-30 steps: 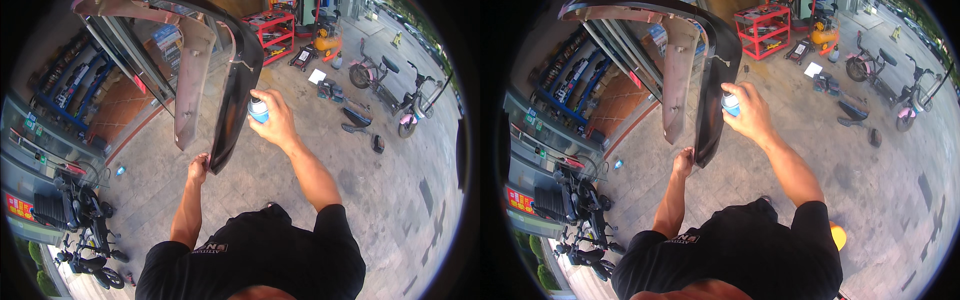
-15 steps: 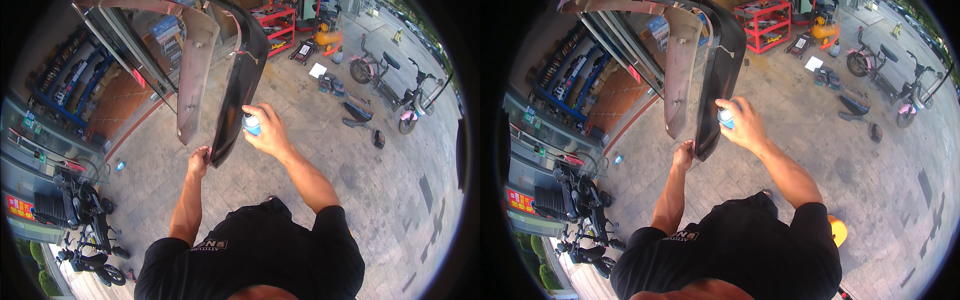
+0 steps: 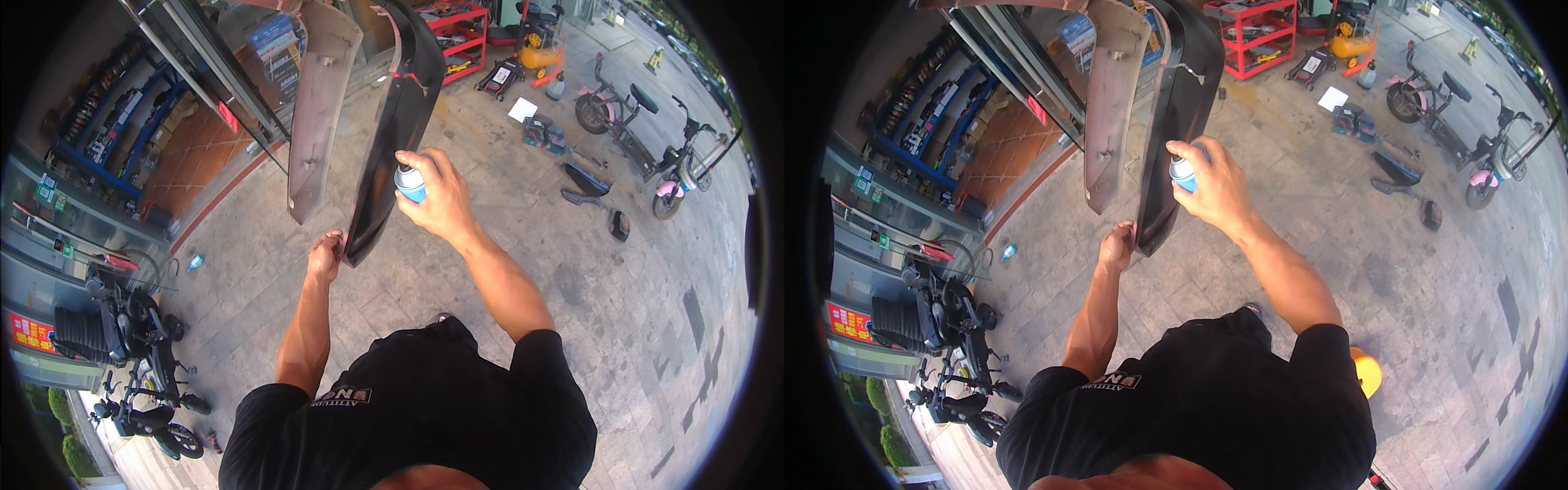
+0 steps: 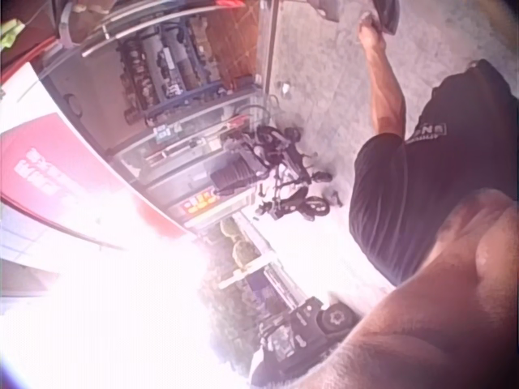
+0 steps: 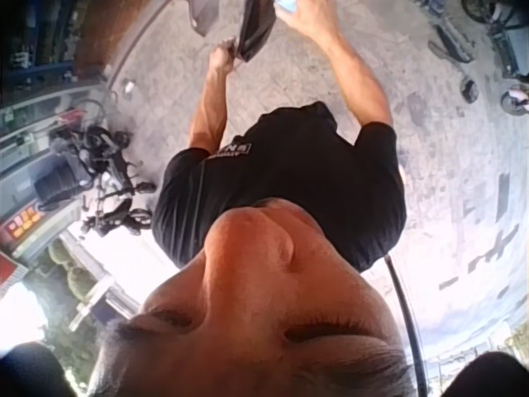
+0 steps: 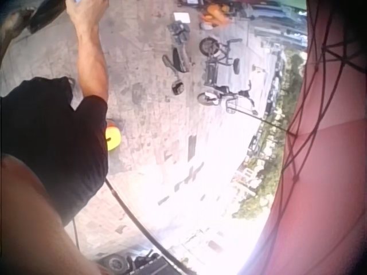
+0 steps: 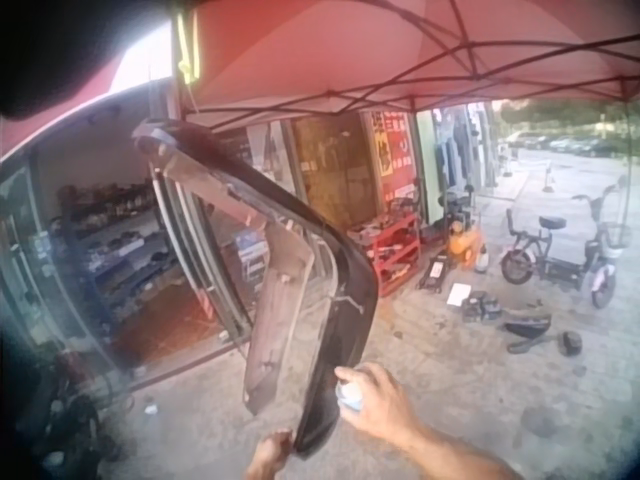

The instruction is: The person holds a curved plastic fairing and applies black spray paint to its surface. They rotate the part to cover different areas and continue spraying until the end of the clip.

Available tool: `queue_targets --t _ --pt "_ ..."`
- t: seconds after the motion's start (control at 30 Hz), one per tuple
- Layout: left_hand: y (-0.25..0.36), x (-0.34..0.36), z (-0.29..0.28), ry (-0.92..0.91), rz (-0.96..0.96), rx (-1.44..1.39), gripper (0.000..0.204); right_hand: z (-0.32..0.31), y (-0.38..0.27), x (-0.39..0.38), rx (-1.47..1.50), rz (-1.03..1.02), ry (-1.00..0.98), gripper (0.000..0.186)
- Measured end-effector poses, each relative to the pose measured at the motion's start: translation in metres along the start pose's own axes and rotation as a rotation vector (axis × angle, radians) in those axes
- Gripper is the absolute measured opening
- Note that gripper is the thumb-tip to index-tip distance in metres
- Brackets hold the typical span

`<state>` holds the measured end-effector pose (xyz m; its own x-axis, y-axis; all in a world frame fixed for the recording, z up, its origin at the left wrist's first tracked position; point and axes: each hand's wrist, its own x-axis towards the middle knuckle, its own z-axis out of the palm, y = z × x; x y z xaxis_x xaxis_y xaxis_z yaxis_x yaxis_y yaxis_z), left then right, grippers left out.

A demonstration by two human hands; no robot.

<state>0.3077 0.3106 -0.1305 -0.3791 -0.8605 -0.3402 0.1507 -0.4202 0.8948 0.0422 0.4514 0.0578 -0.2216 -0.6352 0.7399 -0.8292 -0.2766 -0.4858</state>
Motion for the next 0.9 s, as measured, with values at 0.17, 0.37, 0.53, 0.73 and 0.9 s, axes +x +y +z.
queue_targets --t 0.17,0.37,0.53,0.73,0.9 --pt "0.002 0.000 -0.004 -0.009 -0.017 0.008 0.022 0.002 -0.003 -0.009 -0.015 0.017 -0.099 0.064" --pt "0.000 0.010 -0.013 -0.084 -0.021 -0.019 0.022 -0.006 0.008 0.001 0.037 0.041 0.023 0.064" --pt "0.003 0.011 -0.019 -0.127 -0.043 0.000 0.021 -0.028 0.025 0.025 0.051 0.072 0.197 0.062" --pt "0.005 0.007 -0.013 -0.089 -0.028 -0.023 0.022 -0.022 0.012 0.002 0.098 0.063 0.122 0.061" --pt "0.014 -0.003 -0.002 -0.128 0.032 -0.020 0.023 -0.024 0.021 0.019 0.099 0.053 0.228 0.061"
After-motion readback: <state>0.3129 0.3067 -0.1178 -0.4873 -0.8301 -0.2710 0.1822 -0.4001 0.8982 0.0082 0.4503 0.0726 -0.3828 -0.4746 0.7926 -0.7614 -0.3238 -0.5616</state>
